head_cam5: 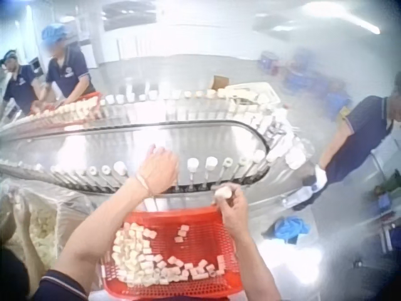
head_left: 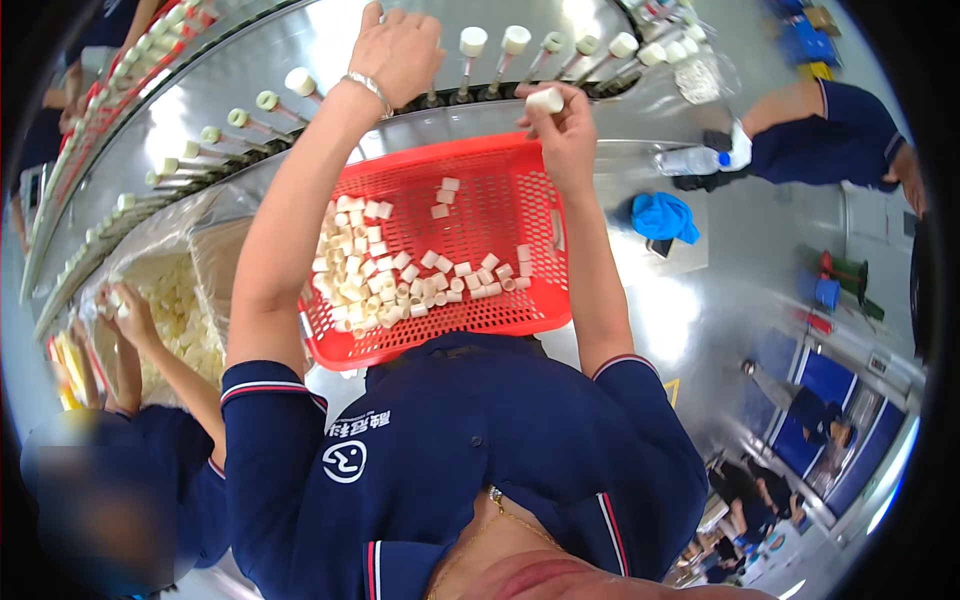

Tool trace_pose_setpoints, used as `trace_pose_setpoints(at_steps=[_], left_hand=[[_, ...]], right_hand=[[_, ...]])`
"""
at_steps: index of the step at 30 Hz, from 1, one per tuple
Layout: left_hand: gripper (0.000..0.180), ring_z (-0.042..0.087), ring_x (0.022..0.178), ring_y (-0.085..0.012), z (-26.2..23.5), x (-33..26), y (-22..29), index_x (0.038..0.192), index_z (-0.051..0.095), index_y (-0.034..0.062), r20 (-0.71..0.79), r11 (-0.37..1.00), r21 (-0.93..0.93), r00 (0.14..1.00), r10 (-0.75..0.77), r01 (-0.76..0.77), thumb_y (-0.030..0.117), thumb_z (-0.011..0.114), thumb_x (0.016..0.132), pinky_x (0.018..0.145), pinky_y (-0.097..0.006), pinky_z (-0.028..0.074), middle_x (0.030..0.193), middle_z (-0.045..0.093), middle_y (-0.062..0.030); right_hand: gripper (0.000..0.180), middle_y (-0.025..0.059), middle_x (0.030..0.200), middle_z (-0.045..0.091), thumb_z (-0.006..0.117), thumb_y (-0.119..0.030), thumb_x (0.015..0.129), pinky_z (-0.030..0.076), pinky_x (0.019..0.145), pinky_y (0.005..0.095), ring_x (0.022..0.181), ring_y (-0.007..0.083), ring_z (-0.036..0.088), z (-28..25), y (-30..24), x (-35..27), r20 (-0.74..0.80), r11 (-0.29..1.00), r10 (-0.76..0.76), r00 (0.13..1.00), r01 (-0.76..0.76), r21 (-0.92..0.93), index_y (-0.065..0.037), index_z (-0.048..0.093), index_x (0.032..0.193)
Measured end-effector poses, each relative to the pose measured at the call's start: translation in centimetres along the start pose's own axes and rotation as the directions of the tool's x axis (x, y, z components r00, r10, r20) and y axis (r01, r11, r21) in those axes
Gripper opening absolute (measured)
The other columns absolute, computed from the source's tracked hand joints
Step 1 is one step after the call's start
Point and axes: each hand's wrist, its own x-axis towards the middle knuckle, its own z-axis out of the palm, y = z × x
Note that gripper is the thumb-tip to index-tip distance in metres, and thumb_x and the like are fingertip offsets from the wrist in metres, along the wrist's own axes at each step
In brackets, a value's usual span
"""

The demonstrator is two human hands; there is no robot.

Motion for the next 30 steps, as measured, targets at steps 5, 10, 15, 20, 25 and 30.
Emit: trace_pose_setpoints(at_steps=[5,10,15,20,25,30], left_hand=[[0.021,0.059,0.095,-0.029,1.9,2.4,1.5,0.094,0.054,0.0063,0.302,0.999,0.039,0.953,-0.022,0.01,0.026,0.056,0.087,0.09,-0.046,0.034,0.096,0.065,-0.0121],[0.034,0.054,0.099,-0.0262,1.9,-0.9,5.3,0.111,0.057,0.0074,-0.293,0.987,-0.112,0.953,0.074,-0.111,0.018,0.064,0.079,0.092,-0.045,0.034,0.109,0.057,-0.0086],[0.027,0.055,0.095,-0.0275,6.3,-11.7,8.0,0.102,0.062,0.0075,-0.162,0.881,-0.462,0.987,0.022,-0.096,0.013,0.066,0.076,0.083,-0.041,0.043,0.104,0.057,-0.0084],[0.023,0.057,0.096,-0.0301,14.1,-22.4,8.6,0.099,0.062,0.0063,0.305,0.824,-0.482,0.939,-0.162,0.298,0.018,0.065,0.079,0.077,-0.04,0.05,0.105,0.058,-0.0115],[0.031,0.062,0.09,-0.0373,19.8,-23.3,10.8,0.105,0.059,0.005,0.645,0.806,-0.244,0.711,-0.28,0.539,0.027,0.061,0.082,0.073,-0.045,0.051,0.111,0.057,-0.0173],[0.028,0.064,0.086,-0.0287,20.9,-25.1,10.3,0.104,0.055,0.0009,0.658,0.803,-0.362,0.74,-0.14,0.474,0.011,0.066,0.079,0.075,-0.041,0.053,0.107,0.06,-0.0147]], right_hand=[[0.027,0.0081,0.095,0.066,0.063,-0.011,0.088,0.048,0.053,0.0242,0.069,0.0112,0.063,-3.7,-2.5,4.4,-0.151,0.964,-0.229,0.962,0.202,-0.176,-0.004,0.049,0.111],[0.041,0.0181,0.085,0.067,0.061,-0.034,0.087,0.049,0.07,0.0443,0.082,0.0345,0.066,-6.9,-0.7,9.6,-0.063,0.53,-0.202,0.977,0.055,-0.846,-0.007,0.049,0.116],[0.046,0.0191,0.098,0.067,0.059,-0.036,0.088,0.048,0.075,0.0475,0.086,0.0394,0.064,-9.9,-0.6,9.7,-0.156,0.372,-0.245,0.957,-0.055,-0.926,-0.007,0.047,0.122],[0.029,0.0125,0.09,0.065,0.062,-0.022,0.087,0.048,0.061,0.0375,0.067,0.0312,0.06,-5.1,2.4,1.7,-0.204,0.606,-0.426,0.881,0.11,-0.788,-0.007,0.054,0.111],[0.011,0.0081,0.095,0.061,0.06,-0.018,0.086,0.052,0.065,0.0406,0.078,0.0321,0.063,-0.1,12.9,-8.3,0.207,0.574,-0.057,0.977,0.201,-0.793,-0.01,0.06,0.095],[0.018,0.01,0.111,0.054,0.053,-0.014,0.086,0.054,0.071,0.0444,0.095,0.0305,0.061,2.4,19.9,-9.1,0.4,0.449,0.187,0.897,0.284,-0.847,-0.01,0.056,0.104]])
